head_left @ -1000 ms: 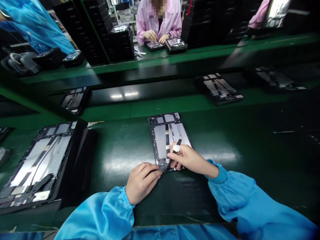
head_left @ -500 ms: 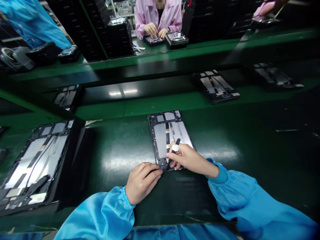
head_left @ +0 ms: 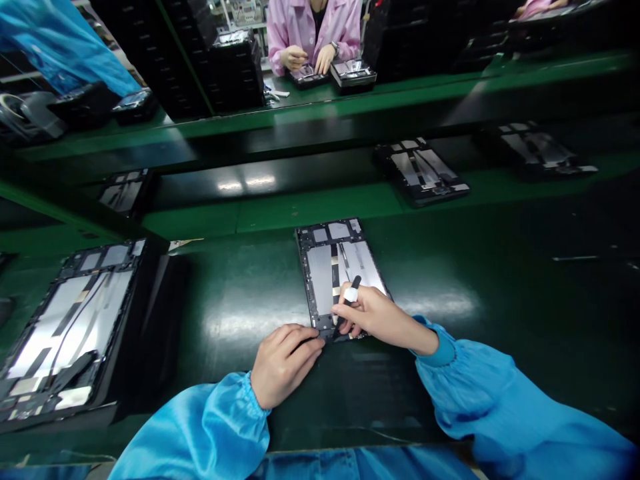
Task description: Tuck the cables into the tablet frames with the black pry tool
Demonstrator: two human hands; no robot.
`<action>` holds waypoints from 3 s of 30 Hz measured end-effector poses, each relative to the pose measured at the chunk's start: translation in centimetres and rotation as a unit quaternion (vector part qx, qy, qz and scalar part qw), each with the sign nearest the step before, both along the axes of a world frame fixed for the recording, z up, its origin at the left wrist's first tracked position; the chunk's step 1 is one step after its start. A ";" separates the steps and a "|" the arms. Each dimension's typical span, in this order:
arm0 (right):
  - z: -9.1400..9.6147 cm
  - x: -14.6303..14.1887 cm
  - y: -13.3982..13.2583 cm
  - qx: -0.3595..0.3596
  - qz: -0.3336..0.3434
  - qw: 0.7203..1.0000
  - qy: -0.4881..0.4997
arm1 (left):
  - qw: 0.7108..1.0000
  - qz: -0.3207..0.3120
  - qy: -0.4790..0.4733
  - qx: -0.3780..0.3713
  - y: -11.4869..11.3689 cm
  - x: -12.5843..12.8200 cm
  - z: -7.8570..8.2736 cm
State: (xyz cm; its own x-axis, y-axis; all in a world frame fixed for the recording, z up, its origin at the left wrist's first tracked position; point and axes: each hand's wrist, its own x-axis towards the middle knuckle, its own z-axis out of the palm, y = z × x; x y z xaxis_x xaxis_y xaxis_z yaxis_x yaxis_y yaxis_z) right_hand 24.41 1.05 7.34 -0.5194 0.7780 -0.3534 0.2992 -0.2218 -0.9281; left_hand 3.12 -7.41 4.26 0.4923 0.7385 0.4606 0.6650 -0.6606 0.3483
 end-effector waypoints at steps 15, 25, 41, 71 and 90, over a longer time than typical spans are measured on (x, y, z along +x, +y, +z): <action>0.1 -0.1 -0.1 0.010 0.000 1.000 -0.014 | 0.990 -0.011 0.122 0.073 -0.6 -0.3 0.5; 0.0 3.0 -1.4 0.151 -0.049 0.986 -0.041 | 0.991 -0.036 0.127 0.035 0.0 -0.7 0.5; -0.3 3.0 -1.6 0.141 -0.054 0.988 -0.012 | 0.986 -0.026 0.156 0.054 0.0 -0.4 0.0; -3.9 2.5 -0.1 0.131 -0.331 0.929 0.099 | 0.993 -0.024 0.097 0.068 0.4 1.0 0.9; -3.6 8.7 14.3 0.227 -0.447 0.865 0.010 | 0.976 0.199 0.081 0.038 24.7 1.3 -2.5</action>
State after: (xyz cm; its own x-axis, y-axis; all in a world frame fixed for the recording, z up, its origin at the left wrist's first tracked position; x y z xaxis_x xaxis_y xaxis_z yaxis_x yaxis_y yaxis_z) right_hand 33.15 15.32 3.71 0.3597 0.9282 0.0954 0.1794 0.0315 -0.9833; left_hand 4.43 17.31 1.77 0.2443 0.8526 0.4620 0.9163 -0.3589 0.1779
